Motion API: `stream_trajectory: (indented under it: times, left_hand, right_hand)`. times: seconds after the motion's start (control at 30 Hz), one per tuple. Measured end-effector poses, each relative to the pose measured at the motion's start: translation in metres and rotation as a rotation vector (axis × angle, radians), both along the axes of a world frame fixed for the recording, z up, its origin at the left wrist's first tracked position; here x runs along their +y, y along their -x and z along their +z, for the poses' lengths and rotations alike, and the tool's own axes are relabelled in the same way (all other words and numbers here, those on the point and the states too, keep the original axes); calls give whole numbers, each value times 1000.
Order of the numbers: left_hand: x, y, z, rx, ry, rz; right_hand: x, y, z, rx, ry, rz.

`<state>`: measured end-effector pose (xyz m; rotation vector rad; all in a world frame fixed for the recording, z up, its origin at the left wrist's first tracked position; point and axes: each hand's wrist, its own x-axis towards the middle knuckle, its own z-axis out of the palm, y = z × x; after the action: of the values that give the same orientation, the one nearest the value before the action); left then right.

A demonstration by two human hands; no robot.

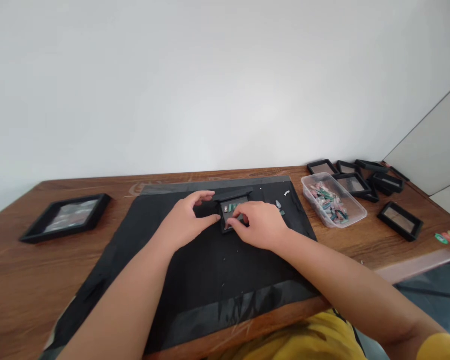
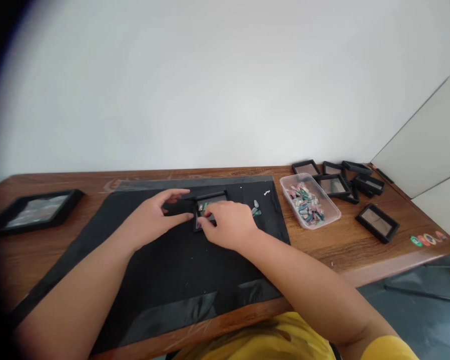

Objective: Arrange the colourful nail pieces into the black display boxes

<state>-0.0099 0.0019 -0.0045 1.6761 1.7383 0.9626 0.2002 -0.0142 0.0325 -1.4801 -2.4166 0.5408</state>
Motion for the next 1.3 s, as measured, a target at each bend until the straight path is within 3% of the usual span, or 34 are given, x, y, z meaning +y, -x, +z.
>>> stream_trajectory:
  times: [0.17,0.33,0.43,0.57,0.8,1.3]
  left_hand:
    - [-5,-3,-3,-19,57,56]
    - [-5,-18,-12,187,3,91]
    - [-5,-22,-14,279,-31,53]
    - [-4,-19,-13,309,5,38]
    - [-2,-14,-14,296,7,40]
    - [-3,-15,-10,179,-96,102]
  right_hand:
    - [6,-22,24,-41,-25,-70]
    - [20,-54,43,-185,-67,-216]
    - [25,-63,41,-366,-6,-301]
    - [25,-63,32,-505,70,-251]
    - [28,-67,27,-482,130,-133]
    - [32,-63,24,-465,58,-162]
